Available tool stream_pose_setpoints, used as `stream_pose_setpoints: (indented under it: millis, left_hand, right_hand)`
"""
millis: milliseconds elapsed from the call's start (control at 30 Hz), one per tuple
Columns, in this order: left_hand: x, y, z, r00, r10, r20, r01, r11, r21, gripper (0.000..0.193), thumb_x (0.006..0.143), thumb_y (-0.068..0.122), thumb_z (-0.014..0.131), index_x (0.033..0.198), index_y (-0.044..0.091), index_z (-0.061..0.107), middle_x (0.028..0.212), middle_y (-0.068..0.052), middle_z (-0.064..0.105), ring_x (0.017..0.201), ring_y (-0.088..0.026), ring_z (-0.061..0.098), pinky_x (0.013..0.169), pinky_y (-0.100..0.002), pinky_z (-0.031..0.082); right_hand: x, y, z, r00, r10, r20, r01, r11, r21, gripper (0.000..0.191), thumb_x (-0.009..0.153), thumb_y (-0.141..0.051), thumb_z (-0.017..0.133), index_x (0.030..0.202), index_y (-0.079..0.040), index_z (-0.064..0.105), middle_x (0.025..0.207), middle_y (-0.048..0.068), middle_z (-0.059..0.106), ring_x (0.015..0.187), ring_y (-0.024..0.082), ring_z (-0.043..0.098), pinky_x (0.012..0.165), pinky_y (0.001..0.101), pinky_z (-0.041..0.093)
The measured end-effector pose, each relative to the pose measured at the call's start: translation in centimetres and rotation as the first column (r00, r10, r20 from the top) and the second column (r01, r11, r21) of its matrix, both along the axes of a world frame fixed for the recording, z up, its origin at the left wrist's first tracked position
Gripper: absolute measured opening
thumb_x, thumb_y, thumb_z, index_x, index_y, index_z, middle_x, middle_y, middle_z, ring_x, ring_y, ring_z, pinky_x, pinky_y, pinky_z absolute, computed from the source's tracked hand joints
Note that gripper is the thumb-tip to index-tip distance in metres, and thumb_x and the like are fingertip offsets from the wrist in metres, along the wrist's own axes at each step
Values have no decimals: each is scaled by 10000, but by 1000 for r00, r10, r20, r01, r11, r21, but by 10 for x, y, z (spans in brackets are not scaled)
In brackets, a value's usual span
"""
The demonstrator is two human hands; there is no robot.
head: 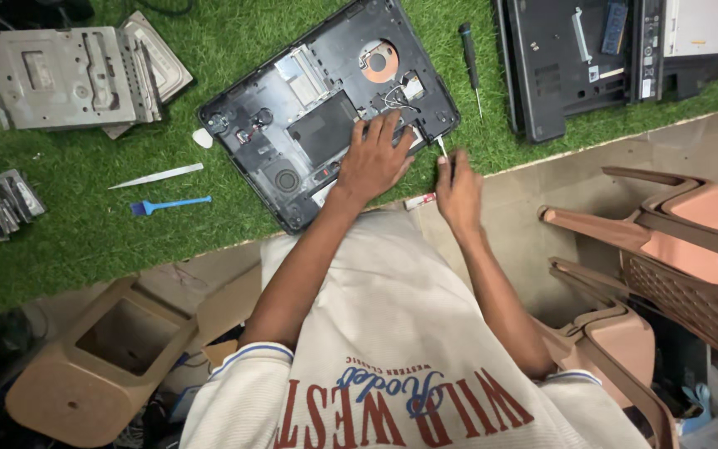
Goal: The person works on a laptop with its bottom cover removed, using a screwdriver to unscrew and pry components from the chassis. They lift and reposition the laptop chassis, manipulate internal parts by hand, and continue prying at the edge of the device with the screwdriver.
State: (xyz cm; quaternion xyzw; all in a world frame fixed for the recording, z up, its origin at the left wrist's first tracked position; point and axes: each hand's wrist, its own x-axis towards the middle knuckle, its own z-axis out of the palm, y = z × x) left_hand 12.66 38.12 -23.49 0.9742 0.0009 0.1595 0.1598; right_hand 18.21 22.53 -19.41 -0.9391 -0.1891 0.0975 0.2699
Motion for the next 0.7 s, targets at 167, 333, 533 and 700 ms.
stream_pose_setpoints:
  millis: [167,333,533,700]
  left_hand:
    - [-7,4,2,1000,0,21,0,999,33,514,895,420,748,1284,112,614,1430,-201,514,1259,-346,508,1031,-551,396]
    - [-17,0,1,1000,-5,13,5,1000,20,521,898,417,753,1295,107,619,1433,-207,518,1262,-347,507,1034,-544,399]
    - [-31,-7,-3,1000,1,27,-3,999,53,538,887,424,760,1292,97,620,1437,-213,519,1248,-360,518,1044,-527,409]
    - [-48,-9,-4,999,-22,36,20,999,44,534,918,405,770,1309,75,616,1445,-230,516,1247,-365,520,1039,-512,413]
  right_hand:
    - [37,-19,-3,895,387,221,-313,899,-306,200,1050,-295,621,981,-109,645,804,140,673,672,387,654,568,516,491]
    - [87,-40,-17,589,778,218,-631,611,-477,216,997,-327,666,898,-139,634,735,51,608,605,275,634,504,419,483]
    - [103,-53,-36,380,884,272,-782,464,-417,185,978,-280,696,920,-129,607,793,51,592,733,251,660,583,401,517]
    - [80,-56,-39,366,883,294,-780,464,-420,171,974,-245,705,924,-111,610,785,52,598,715,248,665,560,395,512]
